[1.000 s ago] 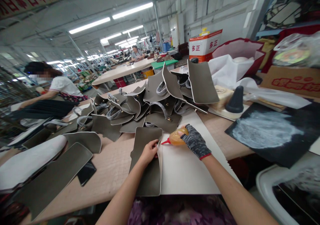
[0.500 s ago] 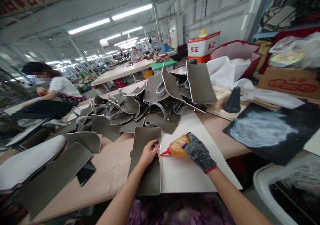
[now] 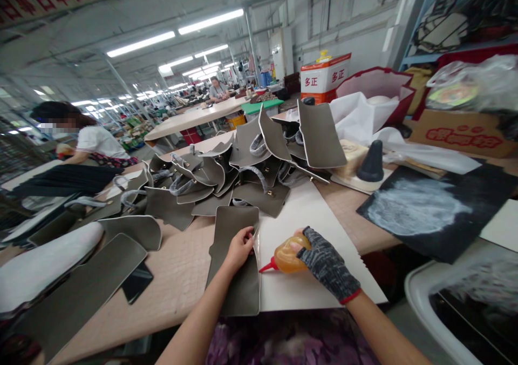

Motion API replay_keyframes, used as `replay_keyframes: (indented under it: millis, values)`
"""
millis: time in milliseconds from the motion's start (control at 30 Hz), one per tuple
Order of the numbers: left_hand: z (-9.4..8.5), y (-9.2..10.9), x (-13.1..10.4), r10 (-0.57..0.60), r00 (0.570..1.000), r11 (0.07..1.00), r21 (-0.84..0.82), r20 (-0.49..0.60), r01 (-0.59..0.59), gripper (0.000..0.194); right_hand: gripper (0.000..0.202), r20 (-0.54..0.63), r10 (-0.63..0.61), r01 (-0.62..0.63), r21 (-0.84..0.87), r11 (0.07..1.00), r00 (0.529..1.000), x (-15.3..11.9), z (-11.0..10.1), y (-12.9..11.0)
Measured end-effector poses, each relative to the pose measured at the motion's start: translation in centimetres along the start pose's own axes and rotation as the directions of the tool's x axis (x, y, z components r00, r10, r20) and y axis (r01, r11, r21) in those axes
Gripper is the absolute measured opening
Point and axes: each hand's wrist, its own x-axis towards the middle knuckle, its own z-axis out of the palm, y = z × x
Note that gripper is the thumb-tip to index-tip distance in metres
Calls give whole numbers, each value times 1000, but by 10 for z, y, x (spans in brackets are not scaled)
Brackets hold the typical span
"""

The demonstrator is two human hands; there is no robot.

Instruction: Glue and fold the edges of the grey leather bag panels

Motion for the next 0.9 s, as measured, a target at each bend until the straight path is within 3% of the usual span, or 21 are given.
replay_keyframes:
  millis: [433,600,767,900]
  values:
    - [2,-4,0,13,1000,1000,-4,-18,-13,36,41,24,57,-57,-11,998,998,-22,-6,4]
    - [3,-8,1,16,1000,1000,-3,-22,-16,36,44,28,90,-90,-15,996,996,-24,-9,-3]
    - [2,-7,0,16,1000,1000,-6,-27,-16,35,38,37,66,-66,-1,998,997,-19,-4,7]
    - [2,-4,-3,15,999,1000,-21,-40,-16,34,33,98,120,-132,127,983,988,-13,-7,18]
